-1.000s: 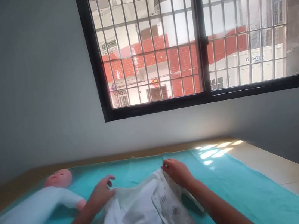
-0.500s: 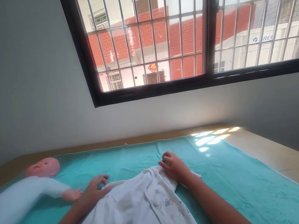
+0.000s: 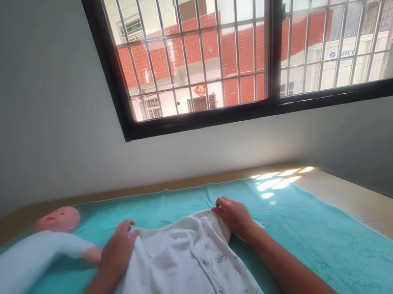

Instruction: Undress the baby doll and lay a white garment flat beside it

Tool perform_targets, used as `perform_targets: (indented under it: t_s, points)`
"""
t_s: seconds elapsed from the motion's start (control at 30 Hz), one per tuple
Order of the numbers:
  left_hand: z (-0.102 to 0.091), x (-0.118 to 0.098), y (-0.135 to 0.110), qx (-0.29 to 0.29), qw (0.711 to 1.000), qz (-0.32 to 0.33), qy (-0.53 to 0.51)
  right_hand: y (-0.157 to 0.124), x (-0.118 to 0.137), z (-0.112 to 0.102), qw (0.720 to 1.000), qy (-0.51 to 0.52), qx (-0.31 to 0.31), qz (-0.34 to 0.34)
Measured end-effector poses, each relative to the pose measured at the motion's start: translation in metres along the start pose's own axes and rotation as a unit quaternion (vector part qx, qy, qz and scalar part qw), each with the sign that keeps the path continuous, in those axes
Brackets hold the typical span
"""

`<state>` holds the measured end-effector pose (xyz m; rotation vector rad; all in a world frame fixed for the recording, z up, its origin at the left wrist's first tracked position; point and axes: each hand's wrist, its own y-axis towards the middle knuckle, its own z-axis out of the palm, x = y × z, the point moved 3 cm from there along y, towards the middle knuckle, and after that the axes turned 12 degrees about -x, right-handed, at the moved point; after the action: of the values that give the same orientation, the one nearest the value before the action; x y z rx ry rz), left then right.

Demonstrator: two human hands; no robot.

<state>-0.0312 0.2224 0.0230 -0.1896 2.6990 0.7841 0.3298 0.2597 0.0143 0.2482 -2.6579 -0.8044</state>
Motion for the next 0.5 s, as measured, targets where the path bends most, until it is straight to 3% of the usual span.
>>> perform_targets:
  t_s: [0.1,0.2,0.27,0.4,0.5]
  points:
    - [-0.011,-0.041,-0.016,-0.012,0.994,0.107,0.027,-0.004,0.007,-0.009,0.998,-0.013,-0.048,-0.022]
    - [-0.018,-0.096,-0.056,0.091,0.969,0.209,-0.094,-0.02,-0.006,-0.019,0.998,-0.017,-0.055,0.003]
    - [-0.015,-0.125,-0.091,0.12,0.945,0.257,-0.162,-0.037,-0.026,-0.027,0.998,-0.027,-0.047,0.03]
    - [0.022,-0.153,-0.152,0.095,0.856,0.449,-0.237,-0.068,-0.07,-0.044,0.995,0.014,-0.013,0.1]
    - [0.056,-0.148,-0.169,0.053,0.828,0.513,-0.221,-0.078,-0.085,-0.049,0.987,0.065,0.021,0.144]
